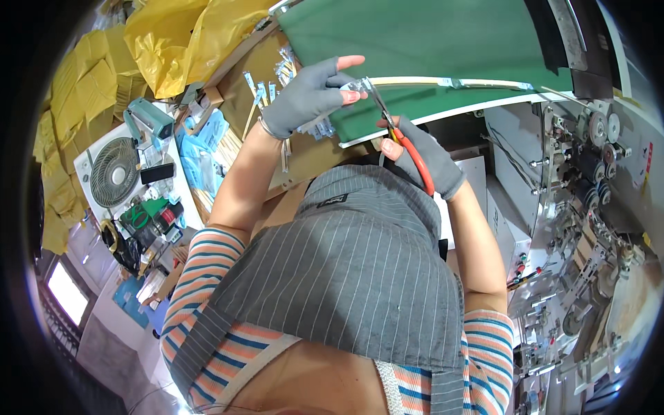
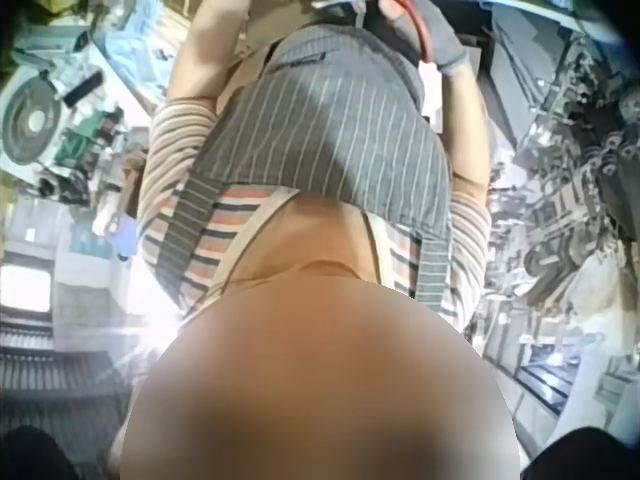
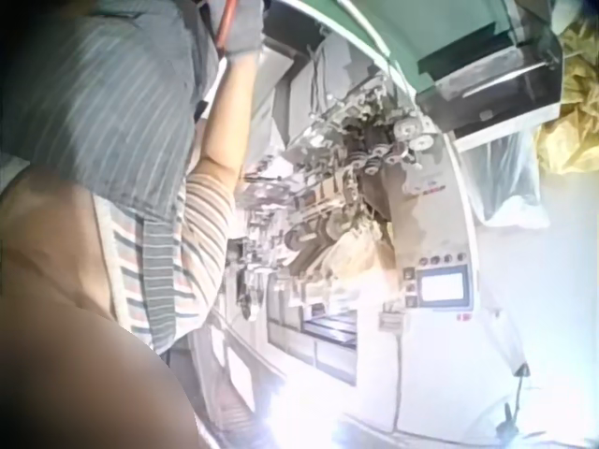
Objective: Bundling and packaging thin sticks, likely incense, using a specialized machine and scissors.
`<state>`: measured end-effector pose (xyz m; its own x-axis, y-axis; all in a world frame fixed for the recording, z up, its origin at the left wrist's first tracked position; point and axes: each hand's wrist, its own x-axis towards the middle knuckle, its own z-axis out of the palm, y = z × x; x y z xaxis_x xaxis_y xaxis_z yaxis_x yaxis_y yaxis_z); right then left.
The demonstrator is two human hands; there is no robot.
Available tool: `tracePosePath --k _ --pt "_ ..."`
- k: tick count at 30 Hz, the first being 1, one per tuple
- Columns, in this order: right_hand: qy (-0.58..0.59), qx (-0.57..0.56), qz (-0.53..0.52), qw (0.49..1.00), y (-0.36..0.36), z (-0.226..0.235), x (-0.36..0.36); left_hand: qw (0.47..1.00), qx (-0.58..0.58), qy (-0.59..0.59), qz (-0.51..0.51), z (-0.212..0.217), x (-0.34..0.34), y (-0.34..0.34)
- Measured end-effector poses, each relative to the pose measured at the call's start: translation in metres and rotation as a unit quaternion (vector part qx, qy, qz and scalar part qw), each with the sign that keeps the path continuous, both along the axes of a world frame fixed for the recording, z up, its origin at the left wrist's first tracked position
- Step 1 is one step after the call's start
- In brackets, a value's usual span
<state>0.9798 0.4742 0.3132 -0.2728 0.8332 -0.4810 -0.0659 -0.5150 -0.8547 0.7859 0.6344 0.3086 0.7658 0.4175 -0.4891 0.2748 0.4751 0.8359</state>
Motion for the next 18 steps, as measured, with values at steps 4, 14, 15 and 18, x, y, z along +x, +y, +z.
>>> tracePosePath --k 4,14,15,18 --pt "0.0 0.002 -0.015 1.0 -0.001 0.009 -0.004 1.0 0.015 0.002 -0.018 0.008 -0.004 0.001" --pt "-0.084 0.034 0.029 0.995 0.009 0.025 -0.023 1.0 -0.005 -0.021 0.008 0.012 -0.014 -0.001" --pt "-0.094 0.044 0.022 0.994 0.01 0.025 -0.024 1.0 -0.006 -0.017 0.01 0.014 -0.014 -0.001" --pt "-0.088 0.008 0.016 0.996 0.015 0.026 -0.026 0.999 -0.007 -0.022 0.023 0.008 -0.018 -0.001"
